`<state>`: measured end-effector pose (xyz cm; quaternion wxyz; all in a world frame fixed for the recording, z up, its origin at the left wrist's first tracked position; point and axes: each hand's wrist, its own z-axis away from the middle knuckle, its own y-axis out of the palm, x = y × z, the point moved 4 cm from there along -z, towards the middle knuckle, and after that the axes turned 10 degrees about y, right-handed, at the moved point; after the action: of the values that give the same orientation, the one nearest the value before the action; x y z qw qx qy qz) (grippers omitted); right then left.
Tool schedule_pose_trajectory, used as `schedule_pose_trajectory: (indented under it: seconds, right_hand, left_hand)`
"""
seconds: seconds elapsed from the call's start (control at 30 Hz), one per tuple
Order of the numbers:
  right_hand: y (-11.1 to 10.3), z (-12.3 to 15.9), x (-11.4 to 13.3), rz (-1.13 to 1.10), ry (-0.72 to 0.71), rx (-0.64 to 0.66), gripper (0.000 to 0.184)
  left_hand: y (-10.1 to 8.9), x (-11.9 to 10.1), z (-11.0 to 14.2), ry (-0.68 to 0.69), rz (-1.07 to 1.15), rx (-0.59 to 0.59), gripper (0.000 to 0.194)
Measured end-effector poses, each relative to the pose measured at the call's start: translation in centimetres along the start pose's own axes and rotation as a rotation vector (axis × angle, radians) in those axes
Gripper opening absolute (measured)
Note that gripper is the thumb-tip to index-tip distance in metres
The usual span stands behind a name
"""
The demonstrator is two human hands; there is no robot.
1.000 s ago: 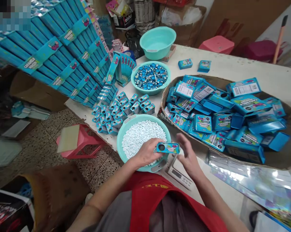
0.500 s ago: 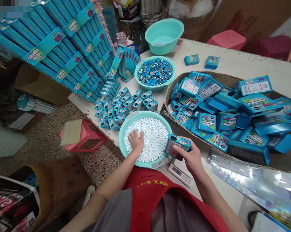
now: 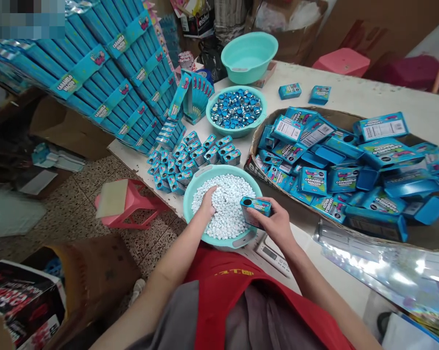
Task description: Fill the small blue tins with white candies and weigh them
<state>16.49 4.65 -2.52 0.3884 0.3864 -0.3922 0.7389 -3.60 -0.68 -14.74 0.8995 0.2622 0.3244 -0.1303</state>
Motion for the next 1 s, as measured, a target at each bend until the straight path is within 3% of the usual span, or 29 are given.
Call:
schedule_pose_trajectory:
  seconds: [0.07,0.27,0.43,0.53,0.73,1.0]
  right_hand:
    - [0.3,0.4,0.4,0.098,-0.096,-0.008,0.045]
    - [2.1,1.6,1.9,0.37,-0.321,-0.054,0.031]
    - [4.7,1.8,2.2,0.544,-0.359,-0.075,0.027]
    - [6.1,1.7,2.5,0.584,-0.371,-0.062,0.027]
    - [7.3,1.2,2.7,0.544,-0.335,-0.121,0.028]
    - [7.8,1.8,3.7,0.45,-0.306,-0.221,0.028]
  left_hand:
    - [0.3,-0.7,1.0,-0.05,0.048,0.052,0.028]
    - [2.4,-4.1,5.2,-0.016,0.086,0.101,0.024]
    - [5.5,-6.8,7.8,0.202,0.151,0.256,0.022]
    - [6.3,-7.4,7.9,0.292,0.099,0.29,0.022]
    - [6.2,-7.4,6.6,0.263,-0.008,0.258,0.026]
    - [7.3,-8.8,5.6,0.21,-0.077,0.39,0.026]
